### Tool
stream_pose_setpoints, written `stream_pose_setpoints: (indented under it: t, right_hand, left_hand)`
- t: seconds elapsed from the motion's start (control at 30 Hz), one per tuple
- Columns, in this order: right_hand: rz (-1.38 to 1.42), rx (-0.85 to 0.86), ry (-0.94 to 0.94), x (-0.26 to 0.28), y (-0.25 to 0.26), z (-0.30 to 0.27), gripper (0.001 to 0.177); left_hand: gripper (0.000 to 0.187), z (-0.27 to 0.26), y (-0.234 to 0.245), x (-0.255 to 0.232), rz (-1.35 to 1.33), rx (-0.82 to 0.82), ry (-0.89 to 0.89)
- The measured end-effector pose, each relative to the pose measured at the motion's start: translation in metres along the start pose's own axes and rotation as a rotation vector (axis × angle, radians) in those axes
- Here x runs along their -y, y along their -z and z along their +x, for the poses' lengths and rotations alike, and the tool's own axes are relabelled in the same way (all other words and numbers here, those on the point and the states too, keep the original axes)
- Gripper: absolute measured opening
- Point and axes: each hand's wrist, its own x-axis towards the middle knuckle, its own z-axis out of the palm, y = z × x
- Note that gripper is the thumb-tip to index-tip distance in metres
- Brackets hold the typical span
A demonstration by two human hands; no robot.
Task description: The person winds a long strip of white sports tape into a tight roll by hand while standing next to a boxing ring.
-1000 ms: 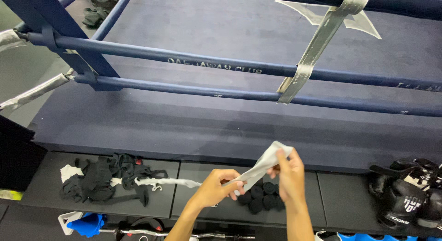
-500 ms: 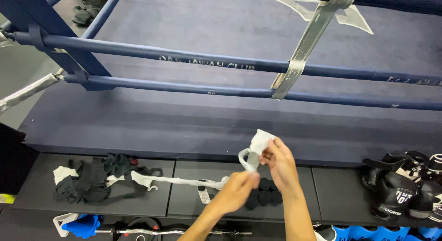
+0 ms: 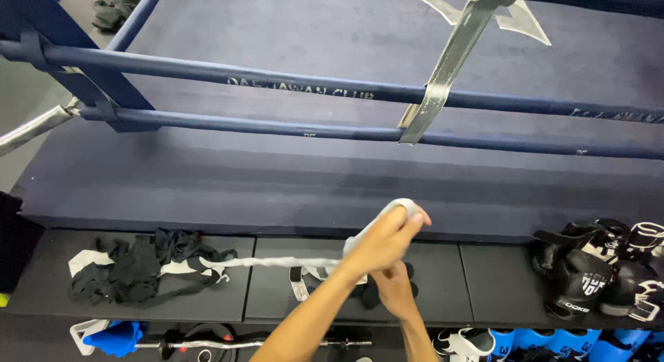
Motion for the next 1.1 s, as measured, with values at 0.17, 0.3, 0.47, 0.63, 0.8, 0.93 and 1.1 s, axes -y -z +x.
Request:
stream_pose_setpoints:
  t: [0.17, 0.3, 0.47, 0.63, 0.8, 0.93, 1.1]
  right_hand:
    - [-0.054, -0.052, 0.059, 0.185, -0.060, -0.014, 0.022]
    - [0.061, -0.080, -0.014, 0.242, -0.091, -0.009, 0.028]
    - [0.096, -0.071, -0.091, 0.238, -0.115, 0.011, 0.034]
    - [-0.039, -0.043, -0.252, 0.231, -0.150, 0.031, 0.031]
    - [-0.993, 0.138, -0.234, 0.208, -0.211, 0.041, 0.038]
    - [-0.517, 0.520, -0.035, 0.161, -0.298, 0.048, 0.047]
    - [-0.558, 0.698, -0.135, 0.064, -0.339, 0.074, 0.023]
  left_hand:
    - [0.036, -0.034, 0.038, 0.065, 0.001, 0.087, 0.123]
    - [0.067, -0.083, 0.079, 0.058, -0.122, 0.046, 0.239]
    - [0.033, -0.151, 0.128, 0.152, 0.072, 0.071, 0.341]
    - [0.020, -0.202, 0.182, 0.210, 0.272, -0.028, 0.440]
    - [0.015, -0.229, 0.226, 0.222, 0.451, -0.151, 0.330]
    - [0.015, -0.245, 0.243, 0.257, 0.415, -0.148, 0.339]
    - [0.027, -0.280, 0.296, 0.269, 0.361, -0.148, 0.614]
